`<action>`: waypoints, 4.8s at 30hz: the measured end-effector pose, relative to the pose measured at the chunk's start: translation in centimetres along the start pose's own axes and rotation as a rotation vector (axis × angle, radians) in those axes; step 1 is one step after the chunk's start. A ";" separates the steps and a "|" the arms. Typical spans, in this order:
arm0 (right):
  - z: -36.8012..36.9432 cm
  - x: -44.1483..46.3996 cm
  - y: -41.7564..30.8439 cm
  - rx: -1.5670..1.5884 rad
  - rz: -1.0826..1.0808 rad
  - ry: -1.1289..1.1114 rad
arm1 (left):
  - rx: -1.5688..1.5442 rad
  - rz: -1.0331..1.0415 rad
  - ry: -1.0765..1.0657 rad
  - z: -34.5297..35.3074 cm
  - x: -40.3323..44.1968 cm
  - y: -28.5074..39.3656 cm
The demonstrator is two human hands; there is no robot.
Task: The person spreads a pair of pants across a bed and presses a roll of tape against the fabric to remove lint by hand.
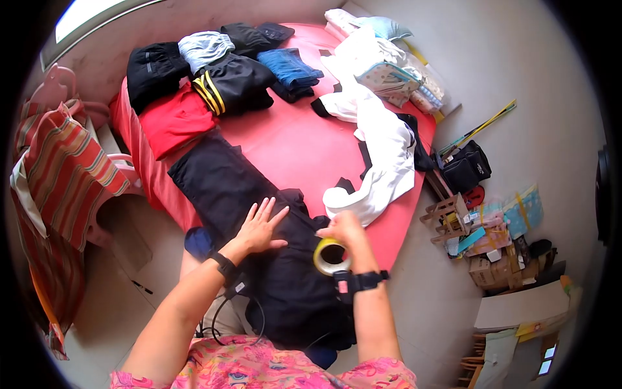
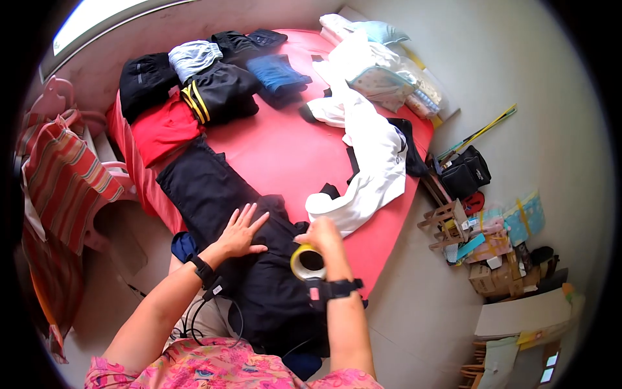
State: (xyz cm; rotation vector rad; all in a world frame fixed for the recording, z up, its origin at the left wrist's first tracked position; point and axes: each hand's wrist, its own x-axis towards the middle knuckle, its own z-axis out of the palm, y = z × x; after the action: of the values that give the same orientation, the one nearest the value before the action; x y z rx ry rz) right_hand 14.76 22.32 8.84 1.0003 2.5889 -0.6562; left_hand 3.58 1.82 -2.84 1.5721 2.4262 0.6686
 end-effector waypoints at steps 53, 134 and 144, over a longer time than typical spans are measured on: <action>2.5 -0.8 -4.1 -0.505 0.090 -0.249 | -0.043 -0.021 -0.010 0.1 -0.2 0.1; 2.4 -11.7 -1.1 1.248 -0.350 0.361 | -0.753 -0.063 -0.150 -4.9 0.8 -0.8; 6.8 -15.9 -3.8 1.626 -0.610 0.311 | -0.538 0.240 -0.072 -15.0 -7.3 10.0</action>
State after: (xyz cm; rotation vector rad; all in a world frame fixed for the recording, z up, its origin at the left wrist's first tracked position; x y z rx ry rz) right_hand 24.24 7.47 10.91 0.4655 2.1222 -3.1563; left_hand 9.26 -5.38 14.30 1.6154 1.8034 1.1642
